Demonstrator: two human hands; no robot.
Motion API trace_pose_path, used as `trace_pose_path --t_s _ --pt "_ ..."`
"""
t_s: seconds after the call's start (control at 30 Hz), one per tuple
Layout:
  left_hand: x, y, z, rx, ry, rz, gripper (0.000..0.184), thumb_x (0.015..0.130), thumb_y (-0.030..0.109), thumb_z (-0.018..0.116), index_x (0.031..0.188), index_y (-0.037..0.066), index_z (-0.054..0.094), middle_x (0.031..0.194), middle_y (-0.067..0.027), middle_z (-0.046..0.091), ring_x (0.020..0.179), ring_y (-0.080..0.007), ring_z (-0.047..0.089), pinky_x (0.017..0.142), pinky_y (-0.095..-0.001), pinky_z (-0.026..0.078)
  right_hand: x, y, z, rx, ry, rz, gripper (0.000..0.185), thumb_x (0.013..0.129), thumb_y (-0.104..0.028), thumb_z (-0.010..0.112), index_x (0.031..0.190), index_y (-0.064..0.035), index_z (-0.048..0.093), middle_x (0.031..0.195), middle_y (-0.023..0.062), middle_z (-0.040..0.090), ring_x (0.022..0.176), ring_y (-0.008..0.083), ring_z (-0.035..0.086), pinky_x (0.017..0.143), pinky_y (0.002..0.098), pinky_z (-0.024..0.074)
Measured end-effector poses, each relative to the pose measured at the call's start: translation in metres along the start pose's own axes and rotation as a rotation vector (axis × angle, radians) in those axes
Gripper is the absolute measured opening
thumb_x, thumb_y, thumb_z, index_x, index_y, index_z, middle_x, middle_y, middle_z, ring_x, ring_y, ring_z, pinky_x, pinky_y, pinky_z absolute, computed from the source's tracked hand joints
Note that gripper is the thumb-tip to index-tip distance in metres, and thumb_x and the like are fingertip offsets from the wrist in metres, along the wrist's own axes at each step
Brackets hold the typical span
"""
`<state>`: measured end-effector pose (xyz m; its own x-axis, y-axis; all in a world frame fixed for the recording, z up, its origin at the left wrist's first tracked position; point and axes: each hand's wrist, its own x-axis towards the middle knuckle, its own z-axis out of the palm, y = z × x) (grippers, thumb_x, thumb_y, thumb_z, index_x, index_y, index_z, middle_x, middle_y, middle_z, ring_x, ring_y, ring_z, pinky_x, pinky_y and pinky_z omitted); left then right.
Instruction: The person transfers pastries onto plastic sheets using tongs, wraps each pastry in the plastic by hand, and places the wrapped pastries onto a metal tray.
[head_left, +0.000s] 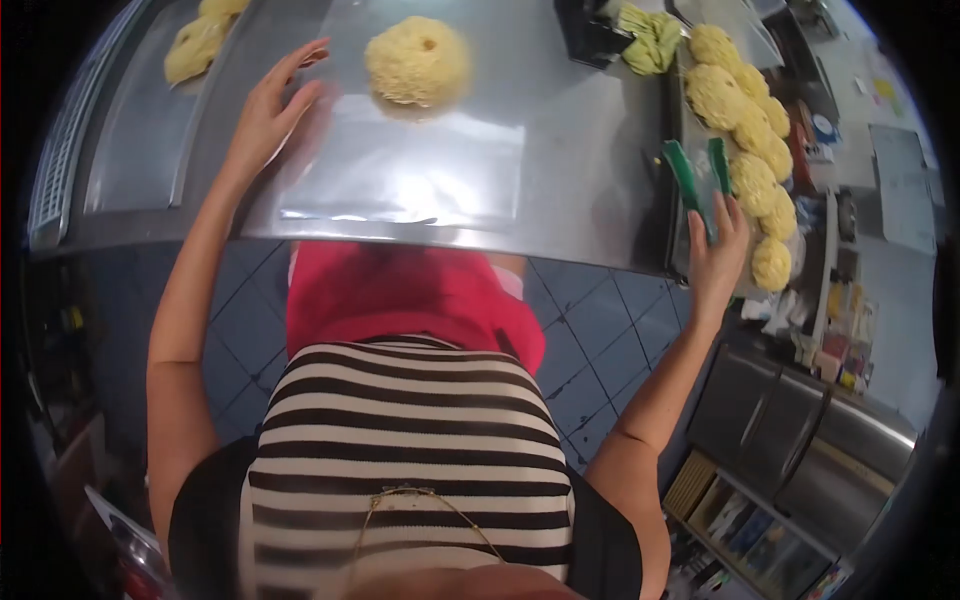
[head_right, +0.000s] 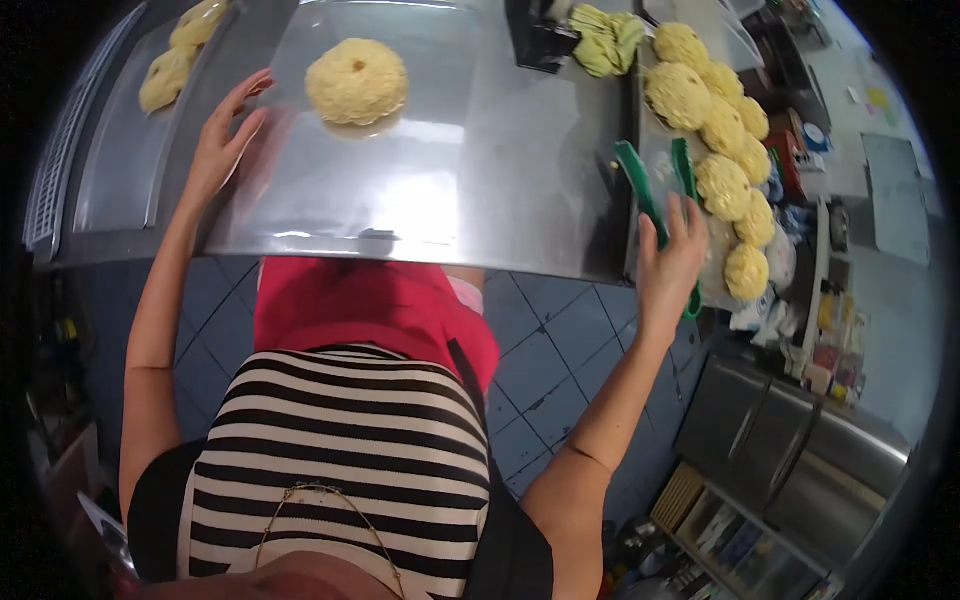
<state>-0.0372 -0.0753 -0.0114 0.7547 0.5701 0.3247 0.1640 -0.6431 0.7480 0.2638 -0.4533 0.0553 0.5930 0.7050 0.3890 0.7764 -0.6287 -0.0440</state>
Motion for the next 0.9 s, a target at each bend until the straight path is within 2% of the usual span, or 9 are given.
trace_pose_path --t_s 0.07,0.13,0.2,0.33,0.5,0.6,0.77,0.87,0.9 --pt "-0.004 0.016 0.002 -0.021 0.06 -0.036 0.036 0.084 0.013 0.053 0.12 0.008 0.05 0.11 -0.0066 0.057 0.102 -0.0167 0.052 0.088 -0.0283 0.039 0.014 -0.06 0.003 0.494 -0.175 0.03 0.031 0.076 -0.012 0.064 0.103 0.0005 0.058 0.094 0.0094 0.058 0.085 0.0187 0.056 0.073 0.0258 0.0433" --pt "-0.011 0.04 0.012 -0.138 -0.227 -0.164 0.019 0.083 0.015 0.054 0.099 0.003 0.059 0.095 -0.0039 0.06 0.085 -0.0119 0.054 0.074 -0.0261 0.042 0.016 -0.118 0.019 0.687 -0.458 -0.228 0.019 0.073 -0.006 0.066 0.09 -0.0003 0.061 0.084 0.0058 0.056 0.072 0.0153 0.054 0.063 0.0251 0.0424" --pt "-0.018 0.059 0.029 -0.16 -0.402 -0.126 0.015 0.083 0.016 0.056 0.089 0.003 0.059 0.088 -0.004 0.058 0.078 -0.0135 0.052 0.069 -0.0267 0.041 0.016 -0.145 0.045 0.793 -0.598 -0.31 0.016 0.068 -0.004 0.068 0.083 -0.0007 0.062 0.077 0.0048 0.054 0.066 0.0133 0.05 0.058 0.0261 0.0408" --pt "-0.018 0.066 0.041 -0.078 -0.533 0.03 0.016 0.082 0.018 0.057 0.088 0.004 0.059 0.082 -0.0056 0.056 0.076 -0.017 0.051 0.068 -0.0273 0.041 0.033 -0.143 0.06 0.781 -0.827 -0.288 0.014 0.066 -0.002 0.07 0.076 -0.0014 0.06 0.07 0.0028 0.05 0.062 0.0108 0.047 0.057 0.0258 0.0392" --pt "-0.018 0.063 0.046 -0.013 -0.552 0.094 0.018 0.082 0.021 0.057 0.086 0.004 0.059 0.08 -0.0075 0.054 0.076 -0.0193 0.051 0.069 -0.0283 0.041 0.037 -0.139 0.068 0.81 -0.887 -0.202 0.011 0.067 -0.006 0.068 0.072 -0.0006 0.06 0.068 0.0095 0.055 0.062 0.0209 0.052 0.061 0.0304 0.0418" --pt "-0.016 0.081 0.04 0.058 -0.591 0.005 0.02 0.082 0.021 0.057 0.086 0.002 0.061 0.084 -0.0091 0.059 0.075 -0.0209 0.055 0.068 -0.0305 0.042 0.034 -0.135 0.077 1.036 -0.819 -0.14 0.012 0.073 -0.01 0.064 0.069 0.0011 0.059 0.067 0.0084 0.056 0.062 0.017 0.052 0.059 0.029 0.041" --pt "-0.008 0.07 0.04 0.029 -0.61 -0.049 0.02 0.082 0.021 0.058 0.086 0.002 0.063 0.09 -0.0092 0.063 0.073 -0.0231 0.057 0.068 -0.0314 0.045 0.04 -0.132 0.07 0.915 -0.687 -0.13 0.025 0.085 -0.019 0.057 0.071 0.0011 0.057 0.07 0.0019 0.055 0.06 0.0097 0.049 0.056 0.021 0.0393" --pt "-0.007 0.083 0.028 -0.078 -0.543 -0.093 0.019 0.081 0.02 0.058 0.088 0.004 0.066 0.095 -0.0083 0.064 0.074 -0.0243 0.06 0.069 -0.0322 0.047 0.052 -0.126 0.05 1.072 -0.766 0.238 0.029 0.088 -0.026 0.053 0.084 0.002 0.054 0.076 0.0084 0.06 0.065 0.0134 0.057 0.06 0.0224 0.0453" --pt "-0.009 0.084 0.027 -0.077 -0.538 -0.092 0.019 0.081 0.02 0.058 0.088 0.004 0.066 0.095 -0.0083 0.064 0.074 -0.0243 0.06 0.069 -0.0322 0.047 0.053 -0.128 0.049 1.072 -0.765 0.232 0.029 0.088 -0.026 0.053 0.084 0.002 0.054 0.076 0.0084 0.06 0.065 0.0134 0.057 0.06 0.0224 0.0453"
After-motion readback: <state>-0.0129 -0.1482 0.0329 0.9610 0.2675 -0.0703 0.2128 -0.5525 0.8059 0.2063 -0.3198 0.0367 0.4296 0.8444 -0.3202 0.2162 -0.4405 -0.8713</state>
